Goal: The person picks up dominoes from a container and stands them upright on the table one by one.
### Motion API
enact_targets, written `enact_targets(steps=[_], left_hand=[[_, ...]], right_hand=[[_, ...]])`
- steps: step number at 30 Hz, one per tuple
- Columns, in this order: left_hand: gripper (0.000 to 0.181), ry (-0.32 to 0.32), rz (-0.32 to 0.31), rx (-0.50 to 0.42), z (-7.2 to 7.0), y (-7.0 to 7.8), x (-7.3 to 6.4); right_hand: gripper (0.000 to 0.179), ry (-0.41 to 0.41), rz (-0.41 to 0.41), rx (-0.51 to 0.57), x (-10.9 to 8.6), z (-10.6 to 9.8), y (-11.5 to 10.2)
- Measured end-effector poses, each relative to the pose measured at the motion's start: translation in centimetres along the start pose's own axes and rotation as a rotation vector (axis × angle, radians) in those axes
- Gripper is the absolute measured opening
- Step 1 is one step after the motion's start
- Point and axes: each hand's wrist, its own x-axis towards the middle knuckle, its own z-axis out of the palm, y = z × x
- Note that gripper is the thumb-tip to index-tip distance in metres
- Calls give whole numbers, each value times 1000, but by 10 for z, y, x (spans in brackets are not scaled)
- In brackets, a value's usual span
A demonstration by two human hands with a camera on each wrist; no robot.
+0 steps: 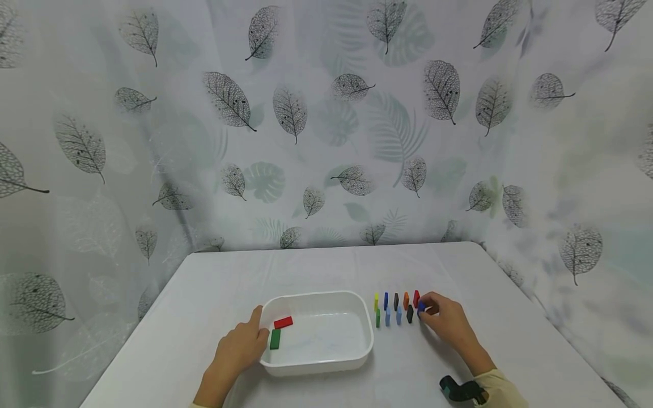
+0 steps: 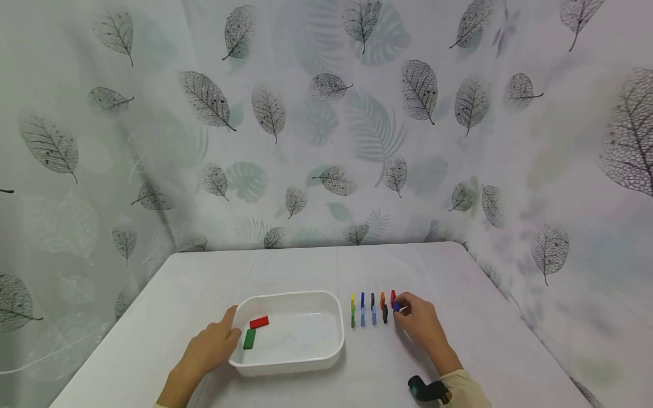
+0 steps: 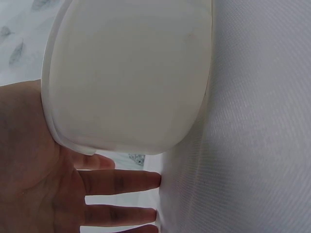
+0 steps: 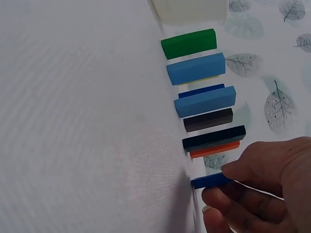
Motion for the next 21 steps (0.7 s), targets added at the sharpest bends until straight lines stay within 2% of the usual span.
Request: enact_targets(steps=[11, 21], left_hand=[[60, 0, 7, 9, -5, 5, -3], [61, -1, 3, 9, -3, 4, -3]], right_hand=[[25, -9, 13, 2, 1, 3, 6], [27, -25, 18, 13, 0, -2, 2]])
